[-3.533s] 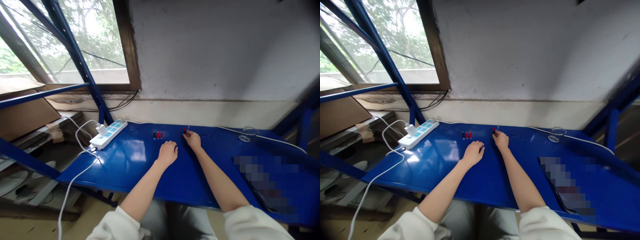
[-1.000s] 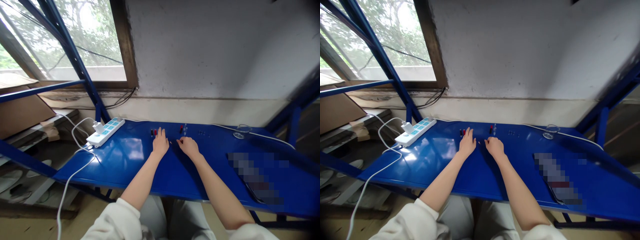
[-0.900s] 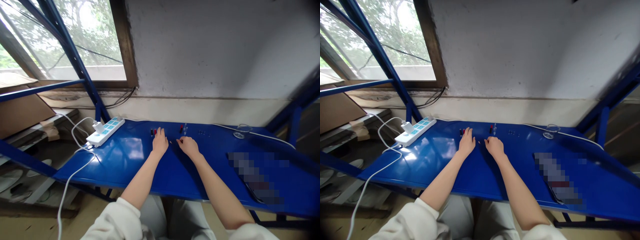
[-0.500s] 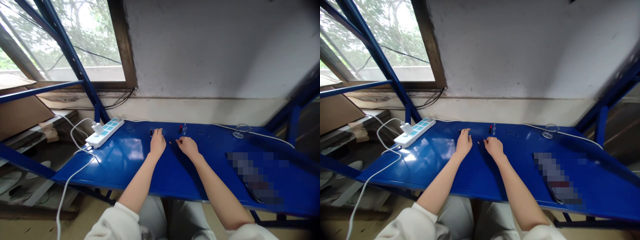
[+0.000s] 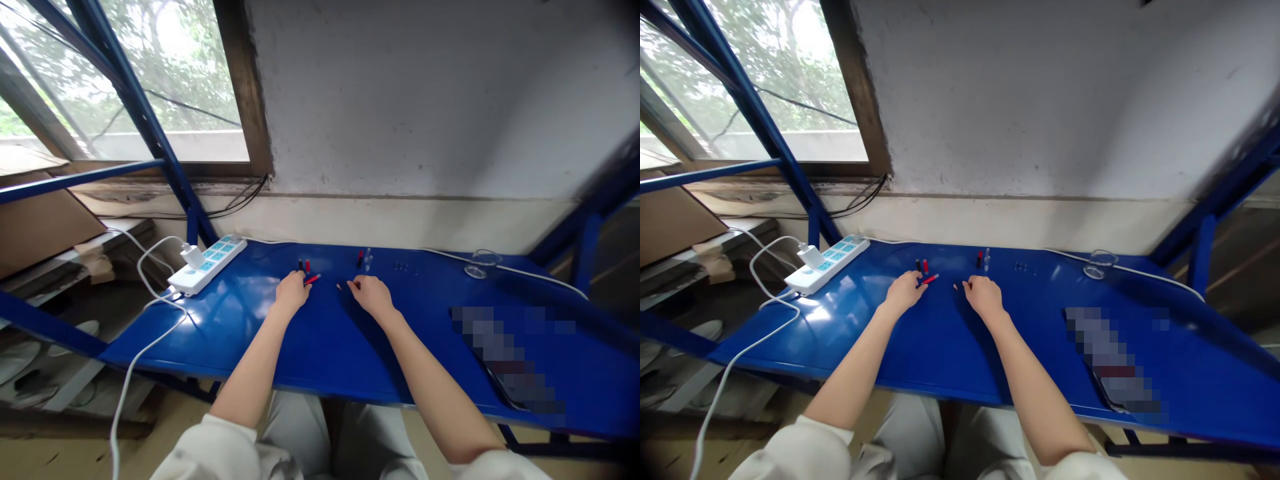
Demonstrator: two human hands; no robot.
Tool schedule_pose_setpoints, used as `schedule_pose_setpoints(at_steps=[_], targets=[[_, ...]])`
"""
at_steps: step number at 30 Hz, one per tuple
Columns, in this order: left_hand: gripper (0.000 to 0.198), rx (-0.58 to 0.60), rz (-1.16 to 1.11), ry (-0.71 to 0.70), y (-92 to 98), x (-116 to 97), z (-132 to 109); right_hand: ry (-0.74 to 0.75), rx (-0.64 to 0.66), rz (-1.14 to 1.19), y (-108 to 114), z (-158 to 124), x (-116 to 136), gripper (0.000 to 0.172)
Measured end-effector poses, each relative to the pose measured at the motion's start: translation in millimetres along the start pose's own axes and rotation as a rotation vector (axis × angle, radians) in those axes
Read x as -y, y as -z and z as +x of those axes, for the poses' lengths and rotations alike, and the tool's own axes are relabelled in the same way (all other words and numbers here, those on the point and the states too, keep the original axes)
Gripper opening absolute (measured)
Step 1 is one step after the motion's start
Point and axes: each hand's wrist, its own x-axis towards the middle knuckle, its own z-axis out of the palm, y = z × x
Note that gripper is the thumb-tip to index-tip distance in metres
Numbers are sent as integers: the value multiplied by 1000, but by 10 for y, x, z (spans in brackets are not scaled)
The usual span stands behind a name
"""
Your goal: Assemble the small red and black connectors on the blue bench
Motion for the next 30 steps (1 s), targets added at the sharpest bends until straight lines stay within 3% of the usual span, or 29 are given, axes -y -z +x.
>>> schedule_pose_setpoints(at_steps=[6, 12, 16, 24, 30], targets=[[12, -41, 34, -90, -102, -58, -27, 12, 1, 28, -4, -4, 12, 34], [12, -105, -183, -361, 15, -341, -31, -83, -94, 234, -13, 13, 39, 46], [15, -126, -358, -468, -34, -487, -25, -59, -156, 412, -24, 33, 6, 50], [17, -157, -510, -367, -224, -455, -142, 61, -155, 706, -93, 80, -5, 45], [28, -126, -757, -280, -305, -450, -93, 117, -152, 724, -93, 69, 4, 37]])
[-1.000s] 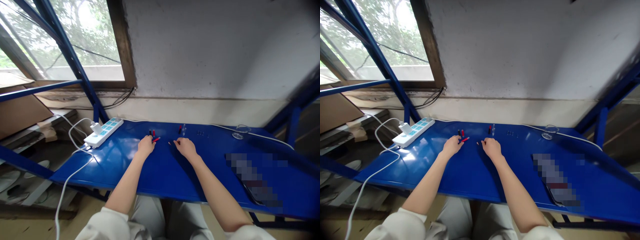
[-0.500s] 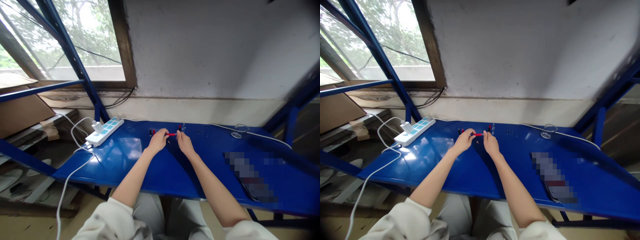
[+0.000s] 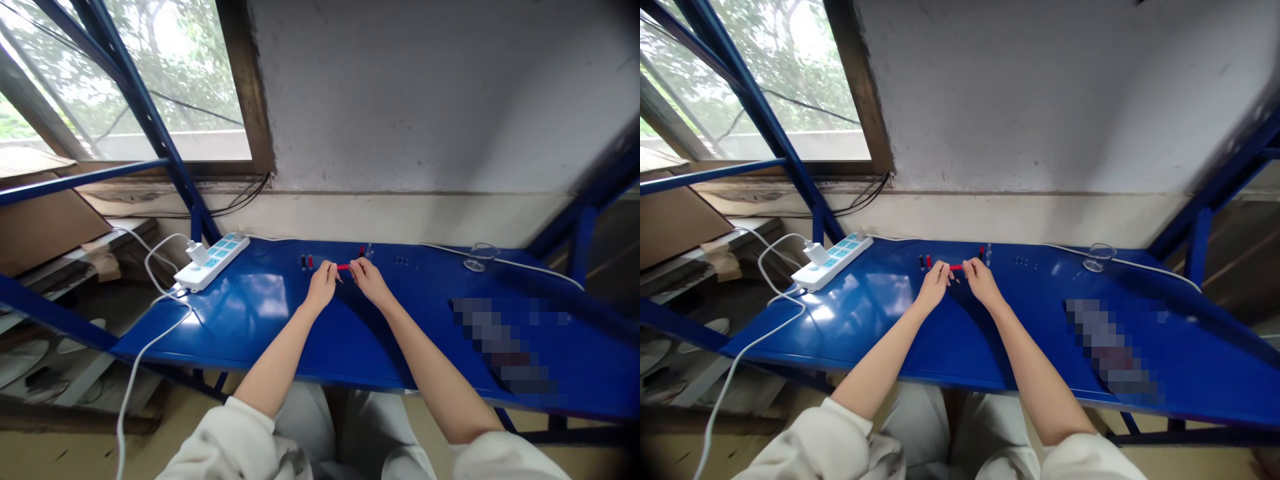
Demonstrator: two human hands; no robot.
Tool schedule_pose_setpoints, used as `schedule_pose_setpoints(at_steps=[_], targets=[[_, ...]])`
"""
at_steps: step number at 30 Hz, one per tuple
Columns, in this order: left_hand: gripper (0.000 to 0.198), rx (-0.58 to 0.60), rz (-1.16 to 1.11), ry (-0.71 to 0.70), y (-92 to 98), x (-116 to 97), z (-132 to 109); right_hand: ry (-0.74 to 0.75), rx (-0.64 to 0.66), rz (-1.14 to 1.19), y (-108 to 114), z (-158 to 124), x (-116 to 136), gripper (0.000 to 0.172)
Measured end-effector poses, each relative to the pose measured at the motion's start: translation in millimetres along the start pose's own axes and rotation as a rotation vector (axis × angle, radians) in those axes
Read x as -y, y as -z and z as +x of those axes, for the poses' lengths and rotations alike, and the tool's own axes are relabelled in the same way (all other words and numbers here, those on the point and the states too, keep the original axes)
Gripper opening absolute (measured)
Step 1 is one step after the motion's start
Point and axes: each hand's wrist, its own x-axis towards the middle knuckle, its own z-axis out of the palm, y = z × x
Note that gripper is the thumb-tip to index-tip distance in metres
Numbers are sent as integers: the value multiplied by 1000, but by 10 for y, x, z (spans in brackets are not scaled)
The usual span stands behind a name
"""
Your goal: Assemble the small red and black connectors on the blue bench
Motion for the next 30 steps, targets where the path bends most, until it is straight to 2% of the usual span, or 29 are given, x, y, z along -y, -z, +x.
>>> schedule_pose_setpoints(at_steps=[6, 10, 16, 22, 30], targets=[[31, 21, -362, 192, -47, 67, 68, 54, 58, 51, 26, 37, -89, 25], [31, -2, -453, 278, -29, 62, 74, 50, 123, 116, 21, 45, -84, 26], [32, -17, -433, 243, -30, 58, 55, 115, 123, -40, 35, -6, 22, 26], [32, -73, -306, 149, -44, 104, 47, 213, 117, -263, 45, 4, -28, 18], [34, -119, -221, 176, -26, 151, 46, 252, 84, -455, 135, 12, -67, 12]])
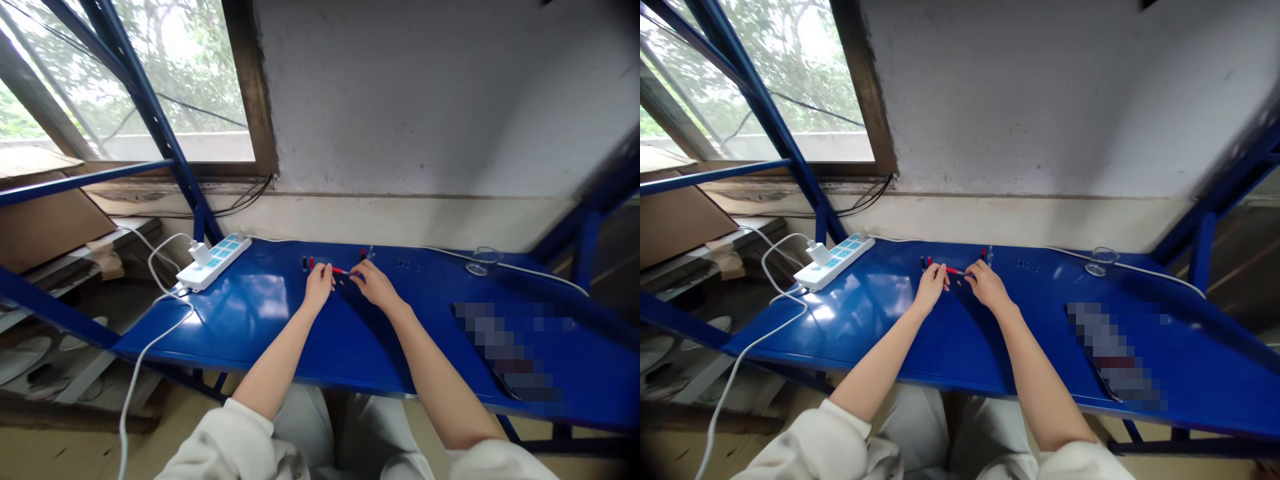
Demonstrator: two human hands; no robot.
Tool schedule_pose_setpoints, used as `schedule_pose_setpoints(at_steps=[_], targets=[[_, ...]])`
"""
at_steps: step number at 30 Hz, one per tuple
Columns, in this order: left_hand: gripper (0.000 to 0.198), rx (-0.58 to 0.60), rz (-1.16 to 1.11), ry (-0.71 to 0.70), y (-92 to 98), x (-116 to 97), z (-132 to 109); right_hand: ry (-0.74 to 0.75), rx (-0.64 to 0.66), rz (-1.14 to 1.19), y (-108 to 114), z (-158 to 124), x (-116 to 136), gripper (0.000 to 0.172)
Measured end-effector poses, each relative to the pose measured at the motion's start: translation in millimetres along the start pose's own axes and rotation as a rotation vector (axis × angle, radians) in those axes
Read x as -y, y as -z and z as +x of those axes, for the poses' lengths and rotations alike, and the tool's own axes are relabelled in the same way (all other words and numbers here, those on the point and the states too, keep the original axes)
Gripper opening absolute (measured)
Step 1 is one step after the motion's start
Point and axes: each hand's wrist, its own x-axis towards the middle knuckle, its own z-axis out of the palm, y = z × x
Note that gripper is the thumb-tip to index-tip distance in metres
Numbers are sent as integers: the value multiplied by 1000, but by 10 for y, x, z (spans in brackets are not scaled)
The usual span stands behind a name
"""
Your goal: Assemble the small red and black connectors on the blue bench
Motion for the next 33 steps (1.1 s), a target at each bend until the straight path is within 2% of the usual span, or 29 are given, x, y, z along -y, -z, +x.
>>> schedule_pose_setpoints(at_steps=[5, 9, 13, 19, 24, 28, 33], targets=[[34, -16, 14, 8, -3, 29, 14, -61, 57, -67, 45, 6, -60, 11], [34, -31, -26, 34, 0, 23, 20, -122, 45, -102, 94, 12, -96, 12], [34, -32, -71, 42, -2, -14, 8, -270, 15, -145, 140, 6, -139, 14], [34, -25, -83, 49, -13, -93, -18, -506, 59, -220, 179, -13, -226, 15], [35, 22, -69, 45, -63, -137, -51, -607, 34, -200, 171, -10, -249, 16], [34, 160, 79, -60, -141, -193, -44, -654, 13, -167, 137, -4, -277, 16], [27, 237, 514, -296, -288, -268, 109, -656, 15, -145, 75, 0, -345, 15]])
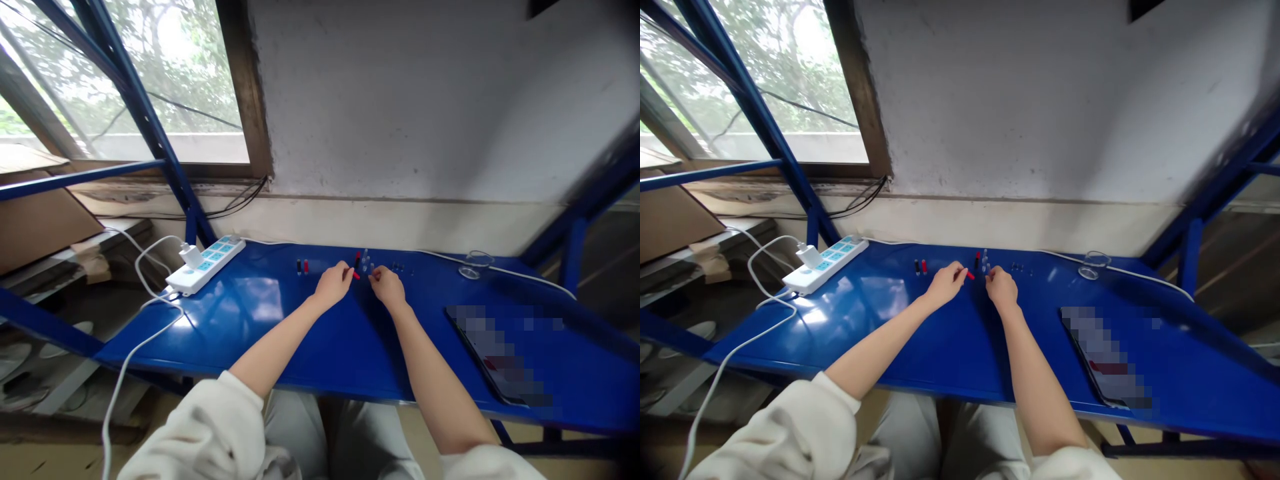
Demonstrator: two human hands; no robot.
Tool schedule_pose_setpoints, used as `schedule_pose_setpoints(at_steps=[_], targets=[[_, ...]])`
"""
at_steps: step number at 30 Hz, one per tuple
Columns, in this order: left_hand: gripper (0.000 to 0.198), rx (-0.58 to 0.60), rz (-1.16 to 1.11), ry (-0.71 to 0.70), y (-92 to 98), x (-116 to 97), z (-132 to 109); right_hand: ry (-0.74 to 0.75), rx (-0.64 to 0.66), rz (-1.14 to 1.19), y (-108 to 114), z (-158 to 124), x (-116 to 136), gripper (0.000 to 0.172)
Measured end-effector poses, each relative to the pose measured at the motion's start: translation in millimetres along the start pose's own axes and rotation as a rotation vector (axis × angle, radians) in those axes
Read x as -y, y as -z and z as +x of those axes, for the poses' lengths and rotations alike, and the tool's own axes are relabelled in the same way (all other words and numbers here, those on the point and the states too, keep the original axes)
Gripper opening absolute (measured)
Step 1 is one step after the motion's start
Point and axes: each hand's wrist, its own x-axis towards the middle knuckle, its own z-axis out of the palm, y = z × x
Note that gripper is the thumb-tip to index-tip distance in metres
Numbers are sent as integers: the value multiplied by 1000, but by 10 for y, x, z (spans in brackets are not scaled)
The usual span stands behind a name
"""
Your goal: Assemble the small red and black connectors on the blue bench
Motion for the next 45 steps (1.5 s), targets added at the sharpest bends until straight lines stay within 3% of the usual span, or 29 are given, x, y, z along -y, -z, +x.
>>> schedule_pose_setpoints(at_steps=[6, 15, 24, 36, 45], targets=[[18, 81, 323, 31, -156, -42, 297, 64, -8, -15, -75, 17, -5, 14], [13, 79, 242, 101, -364, 41, 389, 86, -7, 37, -167, 83, -18, 13], [9, 55, 232, 147, -475, 142, 445, 76, -3, -42, -123, 57, 17, 16], [12, 104, 315, 238, -457, 60, 444, 44, 30, -81, -96, 47, 42, 20], [20, 109, 210, 231, -233, 115, 259, 62, 48, -187, -39, -13, 91, 22]])
